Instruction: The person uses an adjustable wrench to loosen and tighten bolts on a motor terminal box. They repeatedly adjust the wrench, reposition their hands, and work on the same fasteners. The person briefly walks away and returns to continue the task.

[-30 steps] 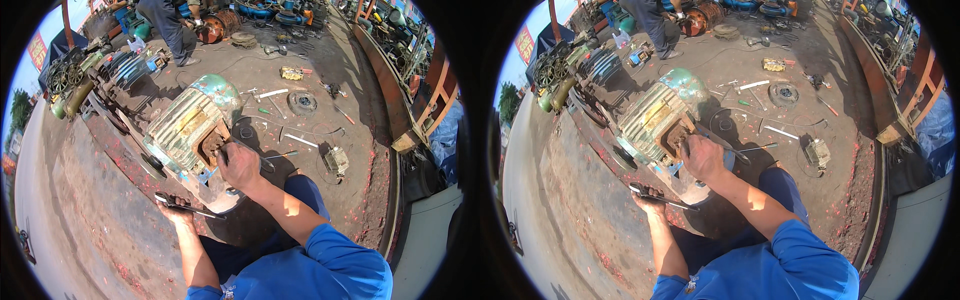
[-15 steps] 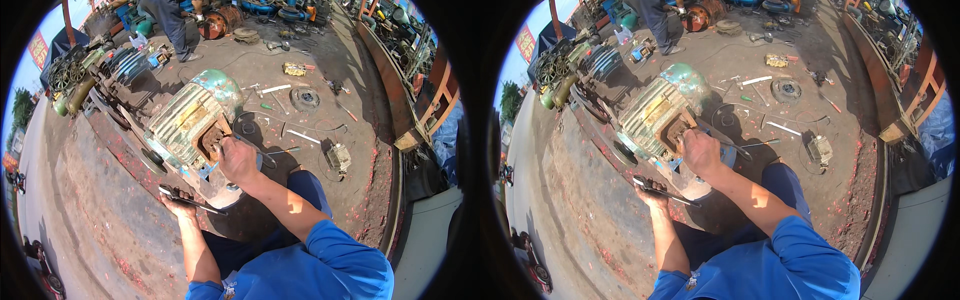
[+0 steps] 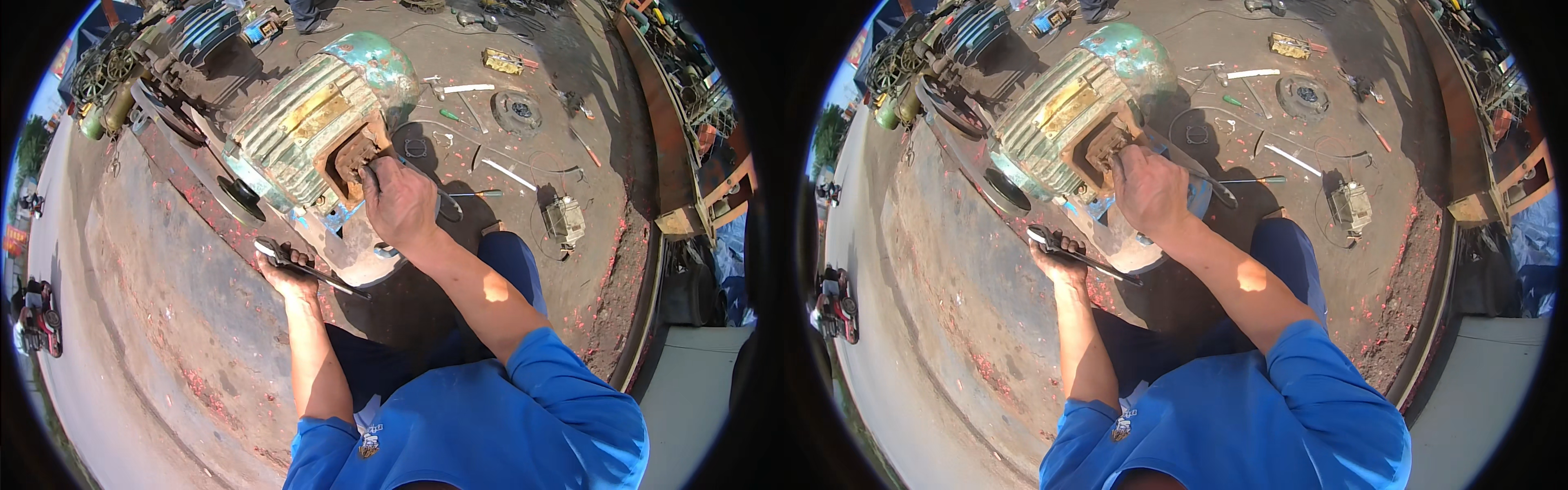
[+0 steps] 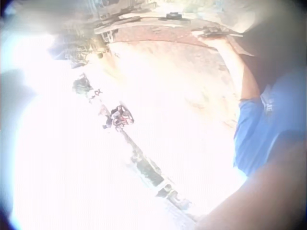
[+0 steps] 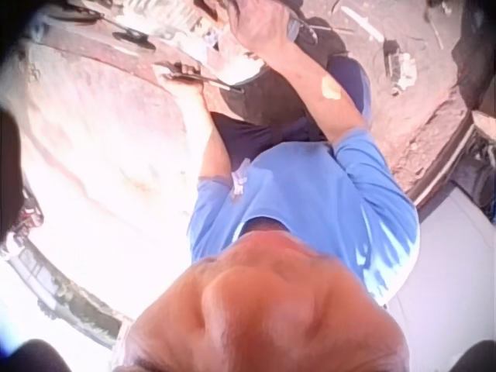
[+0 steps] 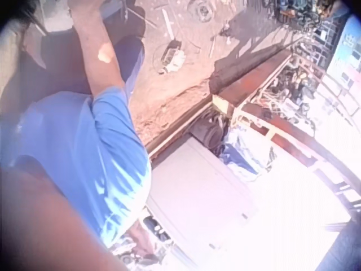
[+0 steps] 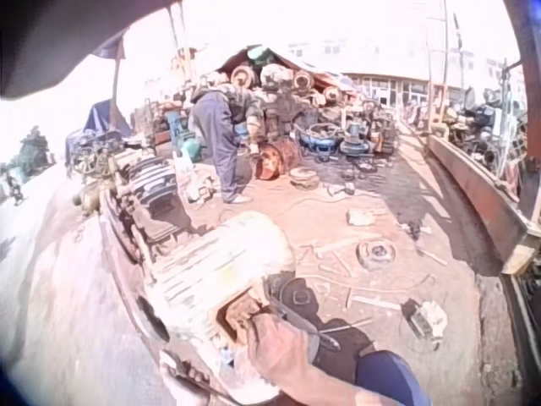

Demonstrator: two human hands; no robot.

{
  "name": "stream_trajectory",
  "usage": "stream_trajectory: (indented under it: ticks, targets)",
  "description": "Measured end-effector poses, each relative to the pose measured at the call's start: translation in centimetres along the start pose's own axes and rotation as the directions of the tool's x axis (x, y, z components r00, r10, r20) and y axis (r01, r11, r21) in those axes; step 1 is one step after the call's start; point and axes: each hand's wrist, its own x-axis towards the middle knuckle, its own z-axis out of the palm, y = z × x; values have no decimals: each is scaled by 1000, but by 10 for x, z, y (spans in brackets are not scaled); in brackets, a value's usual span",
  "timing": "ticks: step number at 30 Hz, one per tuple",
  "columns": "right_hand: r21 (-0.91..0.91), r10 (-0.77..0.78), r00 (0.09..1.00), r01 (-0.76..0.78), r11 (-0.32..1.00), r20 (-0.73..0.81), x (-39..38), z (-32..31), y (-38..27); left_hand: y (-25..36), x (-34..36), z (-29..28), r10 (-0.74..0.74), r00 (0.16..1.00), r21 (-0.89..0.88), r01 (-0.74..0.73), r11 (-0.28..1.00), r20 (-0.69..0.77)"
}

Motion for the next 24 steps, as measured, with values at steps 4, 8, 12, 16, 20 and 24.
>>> stream_trajectory:
  ticks: [4, 8, 12, 16, 20, 24]
  targets:
    - [-24, -56, 998, 56, 998, -11, -1, 0, 1, -2, -2, -2, -12, 1000, 19, 12, 1000, 22]
    - [10, -28, 999, 28, 1000, -40, -5, 5, 8, -3, -3, -1, -4, 998, -23, 5, 1000, 69]
    - [-11, -38, 999, 38, 999, -25, -2, 6, 7, -3, -2, 1, 5, 999, 12, -6, 1000, 50]
    - [-27, -94, 993, 92, 995, -70, -1, 6, 4, -3, -2, -2, -3, 997, 33, 1, 999, 82]
    - [71, -45, 993, 53, 996, -111, -3, 8, 4, -2, -1, -3, -3, 997, 31, 1, 1000, 81]
    - [-40, -21, 1000, 21, 999, 6, -3, 4, 8, -3, 4, -4, 17, 998, 35, -19, 999, 65]
